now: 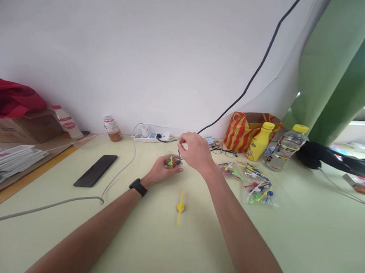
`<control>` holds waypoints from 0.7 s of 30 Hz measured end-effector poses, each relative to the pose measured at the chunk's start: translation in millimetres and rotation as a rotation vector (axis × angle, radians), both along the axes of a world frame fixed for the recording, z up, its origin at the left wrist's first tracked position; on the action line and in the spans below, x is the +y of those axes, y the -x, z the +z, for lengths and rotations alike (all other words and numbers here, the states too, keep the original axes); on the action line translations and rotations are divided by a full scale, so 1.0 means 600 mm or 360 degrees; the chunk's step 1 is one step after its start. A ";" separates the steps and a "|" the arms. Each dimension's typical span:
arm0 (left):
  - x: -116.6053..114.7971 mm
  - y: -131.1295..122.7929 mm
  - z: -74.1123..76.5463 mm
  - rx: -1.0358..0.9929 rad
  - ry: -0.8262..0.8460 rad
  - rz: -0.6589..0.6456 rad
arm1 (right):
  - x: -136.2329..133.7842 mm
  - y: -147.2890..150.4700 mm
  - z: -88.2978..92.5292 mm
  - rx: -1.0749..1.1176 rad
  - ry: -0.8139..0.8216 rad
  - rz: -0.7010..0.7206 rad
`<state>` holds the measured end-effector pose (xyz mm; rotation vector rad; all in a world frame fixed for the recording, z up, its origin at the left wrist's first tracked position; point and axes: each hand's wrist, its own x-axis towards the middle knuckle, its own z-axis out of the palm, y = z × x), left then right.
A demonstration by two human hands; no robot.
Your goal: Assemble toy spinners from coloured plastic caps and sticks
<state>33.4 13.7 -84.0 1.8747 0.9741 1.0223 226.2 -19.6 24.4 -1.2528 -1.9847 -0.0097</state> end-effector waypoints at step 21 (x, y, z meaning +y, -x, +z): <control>0.003 -0.002 -0.004 0.0123 -0.0040 -0.0153 | 0.001 -0.011 -0.003 -0.0090 -0.0099 0.0072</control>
